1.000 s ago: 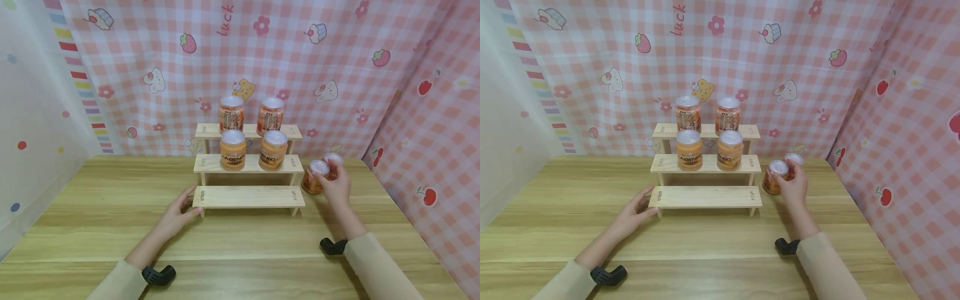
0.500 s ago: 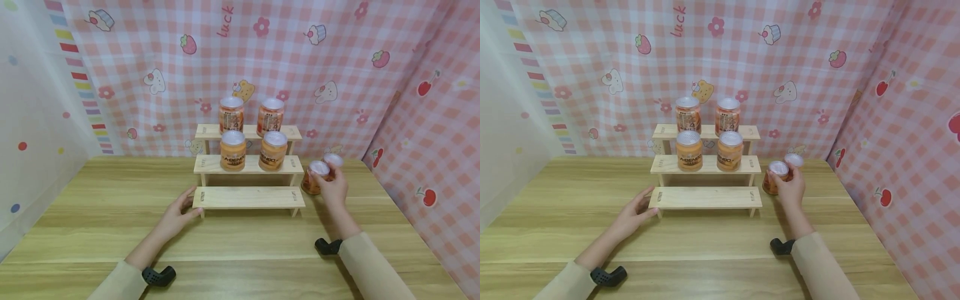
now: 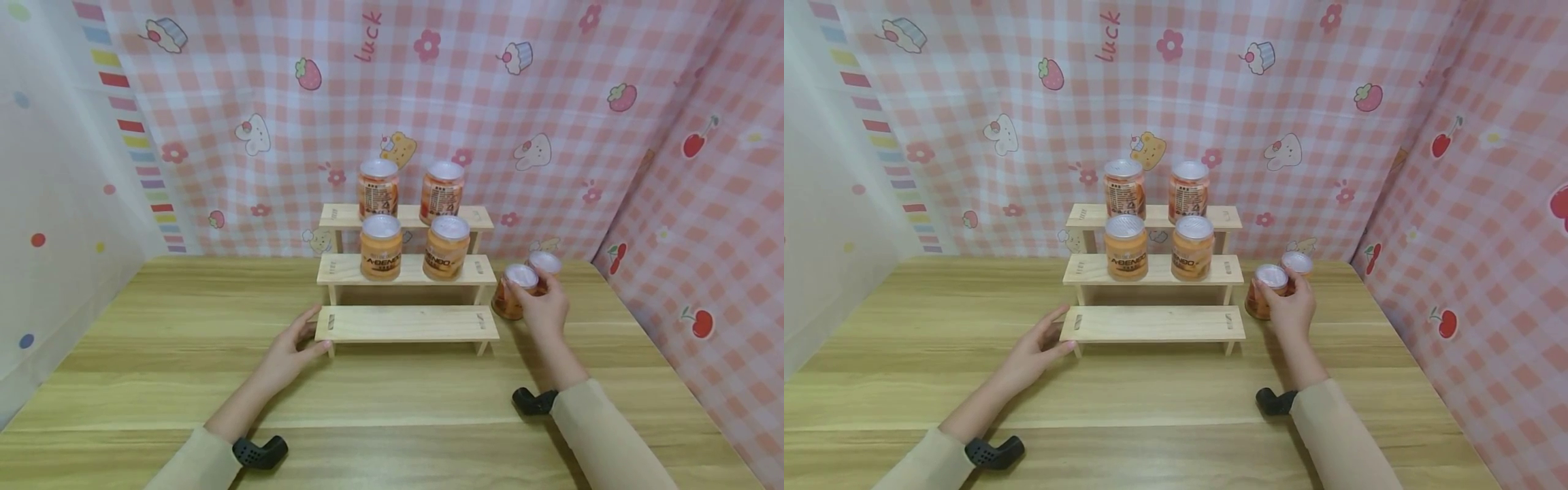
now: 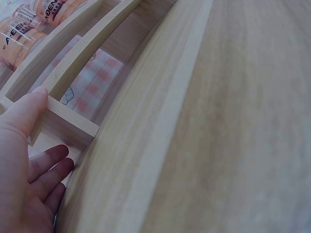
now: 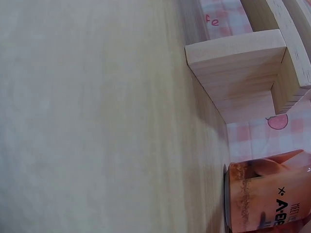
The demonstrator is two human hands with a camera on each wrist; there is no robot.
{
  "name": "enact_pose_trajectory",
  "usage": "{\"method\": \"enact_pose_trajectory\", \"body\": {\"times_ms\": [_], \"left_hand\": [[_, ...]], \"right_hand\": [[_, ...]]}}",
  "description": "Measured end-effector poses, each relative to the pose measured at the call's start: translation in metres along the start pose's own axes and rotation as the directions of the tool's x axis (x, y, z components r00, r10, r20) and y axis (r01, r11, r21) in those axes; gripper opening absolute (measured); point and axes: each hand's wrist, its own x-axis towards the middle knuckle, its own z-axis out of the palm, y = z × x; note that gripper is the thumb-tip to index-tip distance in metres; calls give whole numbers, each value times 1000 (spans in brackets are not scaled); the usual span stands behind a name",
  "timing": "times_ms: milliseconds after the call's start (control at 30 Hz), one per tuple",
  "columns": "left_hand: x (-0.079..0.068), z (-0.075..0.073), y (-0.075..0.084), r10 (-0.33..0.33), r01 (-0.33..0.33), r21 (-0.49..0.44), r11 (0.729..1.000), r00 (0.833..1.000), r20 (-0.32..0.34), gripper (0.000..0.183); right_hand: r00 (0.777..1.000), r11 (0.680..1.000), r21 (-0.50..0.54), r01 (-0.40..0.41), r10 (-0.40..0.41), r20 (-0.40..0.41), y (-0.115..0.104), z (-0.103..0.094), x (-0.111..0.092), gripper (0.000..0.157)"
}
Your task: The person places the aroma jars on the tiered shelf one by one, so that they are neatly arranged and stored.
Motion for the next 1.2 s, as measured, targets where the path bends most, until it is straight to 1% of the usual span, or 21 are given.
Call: {"method": "enact_pose_trajectory", "body": {"times_ms": [200,267,467,667,867,967,1200], "left_hand": [[0,0,-1,7,-7,-4,1000,1000,3,69],[0,0,-2,7,-7,-5,1000,1000,4,69],[0,0,-2,6,-6,-4,1000,1000,1,70],[0,0,-1,12,-12,3,1000,1000,3,69],[0,0,0,8,-8,8,1000,1000,-1,70],[1,1,-4,13,-13,4,1000,1000,-3,70],[10,3,-35,17,-17,-11,1000,1000,-13,74]], "right_hand": [[1000,1000,29,2,-2,4,0,0,-1,55],[1000,999,36,-1,2,-1,0,-1,-2,52],[1000,998,68,12,-12,-3,1,0,-2,52],[999,999,43,32,-31,-25,2,-3,-4,52],[997,997,54,61,-59,-45,-2,-6,-8,51],[996,995,60,75,-71,-56,-6,-8,-10,50],[996,994,79,74,-70,-52,-17,-16,-16,51]]}}
